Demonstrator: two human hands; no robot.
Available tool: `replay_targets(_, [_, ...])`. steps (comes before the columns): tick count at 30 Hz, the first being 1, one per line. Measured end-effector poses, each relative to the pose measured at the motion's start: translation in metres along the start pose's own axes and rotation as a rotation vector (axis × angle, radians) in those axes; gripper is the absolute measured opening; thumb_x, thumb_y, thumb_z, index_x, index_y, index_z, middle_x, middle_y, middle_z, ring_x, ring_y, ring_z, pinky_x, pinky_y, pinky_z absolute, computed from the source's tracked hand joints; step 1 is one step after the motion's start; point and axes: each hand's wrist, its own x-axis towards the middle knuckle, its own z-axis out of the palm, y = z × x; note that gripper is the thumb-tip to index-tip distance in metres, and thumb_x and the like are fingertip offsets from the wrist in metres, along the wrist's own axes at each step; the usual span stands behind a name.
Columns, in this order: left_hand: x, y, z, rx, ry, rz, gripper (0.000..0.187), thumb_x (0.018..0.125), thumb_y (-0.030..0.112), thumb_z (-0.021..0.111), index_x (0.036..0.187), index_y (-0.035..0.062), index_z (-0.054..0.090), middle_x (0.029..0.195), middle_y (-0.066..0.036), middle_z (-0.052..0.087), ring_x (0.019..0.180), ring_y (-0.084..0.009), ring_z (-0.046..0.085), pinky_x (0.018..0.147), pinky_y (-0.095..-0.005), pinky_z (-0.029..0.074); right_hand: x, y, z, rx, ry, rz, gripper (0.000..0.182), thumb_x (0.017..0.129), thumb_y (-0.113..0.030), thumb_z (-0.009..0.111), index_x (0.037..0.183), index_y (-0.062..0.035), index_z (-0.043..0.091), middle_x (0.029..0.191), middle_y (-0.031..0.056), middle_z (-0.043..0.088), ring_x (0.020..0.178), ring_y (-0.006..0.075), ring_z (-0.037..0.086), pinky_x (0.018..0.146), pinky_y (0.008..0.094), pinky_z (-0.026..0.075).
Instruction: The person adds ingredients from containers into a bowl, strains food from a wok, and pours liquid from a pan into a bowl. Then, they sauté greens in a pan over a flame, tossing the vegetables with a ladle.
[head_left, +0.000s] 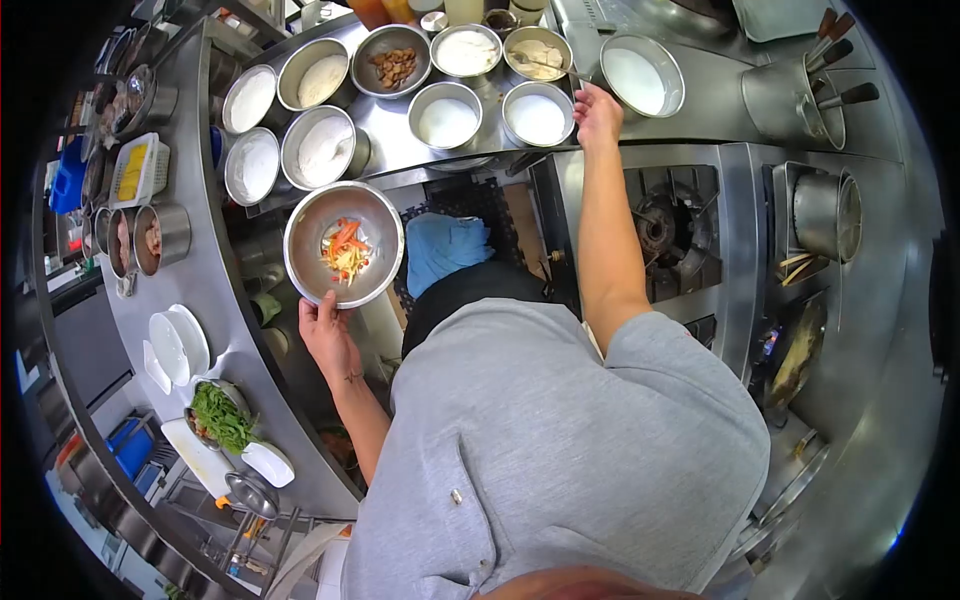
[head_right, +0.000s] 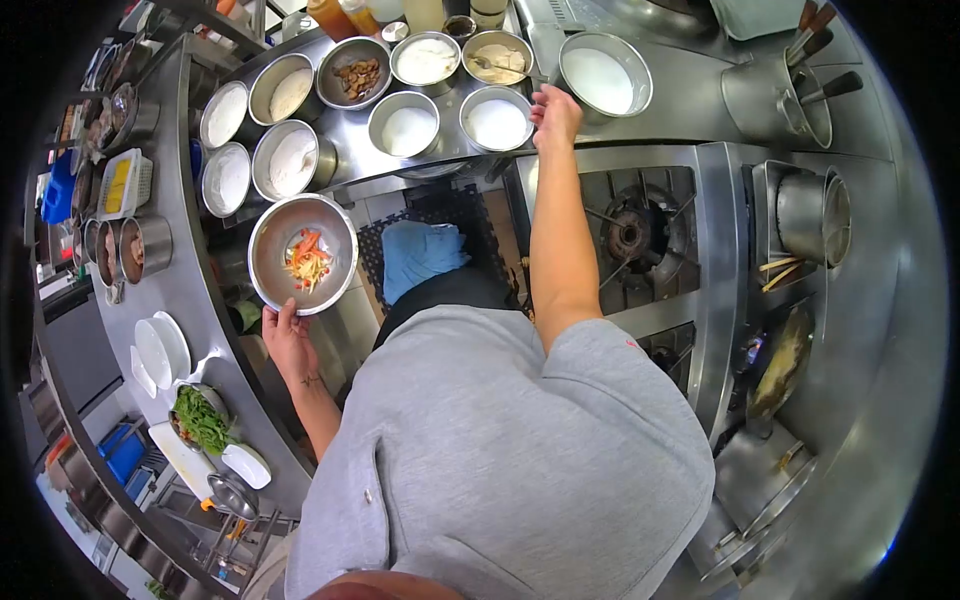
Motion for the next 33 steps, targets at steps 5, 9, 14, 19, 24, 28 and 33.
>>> replay_targets(5, [0.0,0.005,0.012,0.007,-0.026,0.022,0.007,0.092,0.006,0.055,0.097,0.0033,0.053,0.092,-0.004,0.06,0.078,-0.0097,0.059,0.068,-0.0266,0.049,0.008,0.008,0.022,-0.077,-0.104,-0.067,0.028,0.082,-0.012,0.065,0.107,-0.0023,0.058,0.072,0.0076,0.063,0.049,0.0119,0.051,0.043,0.0239,0.04])
replay_targets(9, [-0.003,0.008,0.012,0.009,-0.018,-0.001,0.008,0.091,0.006,0.056,0.098,0.0029,0.053,0.092,-0.004,0.06,0.078,-0.0096,0.059,0.068,-0.0257,0.049,0.0,0.004,0.033,-0.284,-0.105,-0.159,0.036,0.083,-0.015,0.062,0.116,0.0002,0.056,0.08,0.0135,0.067,0.061,0.0204,0.062,0.054,0.0328,0.05])
replay_targets(14, [-0.008,0.004,0.001,0.014,0.02,-0.003,0.007,0.091,0.006,0.056,0.097,0.0029,0.053,0.091,-0.004,0.06,0.077,-0.0094,0.058,0.068,-0.0248,0.048,-0.062,-0.032,0.047,-1.286,0.264,-0.482,0.036,0.084,-0.025,0.057,0.11,-0.001,0.059,0.098,0.023,0.065,0.093,0.0416,0.062,0.079,0.0512,0.049])
replay_targets(19, [-0.014,0.003,-0.006,0.004,0.099,-0.01,0.004,0.091,0.004,0.054,0.095,0.0032,0.052,0.09,-0.004,0.059,0.076,-0.0097,0.057,0.066,-0.0252,0.048,-0.022,-0.026,0.086,-1.158,-0.012,-0.824,0.03,0.082,-0.024,0.061,0.102,-0.0017,0.063,0.092,0.0214,0.067,0.088,0.0397,0.064,0.079,0.048,0.05])
replay_targets(24, [-0.02,0.005,-0.008,-0.016,0.133,0.0,0.004,0.091,0.003,0.054,0.094,0.0032,0.052,0.09,-0.005,0.059,0.077,-0.0103,0.058,0.067,-0.0252,0.048,0.051,0.002,0.143,-0.928,-0.254,-0.71,0.025,0.084,-0.022,0.06,0.097,-0.001,0.064,0.081,0.021,0.067,0.083,0.0394,0.064,0.077,0.0481,0.049])
replay_targets(28, [-0.027,0.002,-0.015,-0.019,0.152,0.002,0.005,0.091,0.004,0.054,0.095,0.0032,0.052,0.092,-0.005,0.059,0.079,-0.011,0.059,0.07,-0.0268,0.049,0.043,-0.024,0.157,-1.407,-0.564,-1.267,0.017,0.089,-0.014,0.05,0.087,-0.0002,0.06,0.093,0.0212,0.065,0.084,0.0403,0.064,0.075,0.0473,0.052])
replay_targets(33, [-0.031,-0.007,-0.013,-0.035,0.186,-0.023,0.007,0.09,0.004,0.055,0.097,0.0028,0.053,0.095,-0.006,0.06,0.081,-0.0115,0.06,0.072,-0.0281,0.05,0.024,-0.016,0.153,-1.812,-0.694,-1.434,0.012,0.083,-0.009,0.05,0.086,-0.0014,0.059,0.092,0.0205,0.066,0.076,0.0335,0.068,0.063,0.0443,0.056])
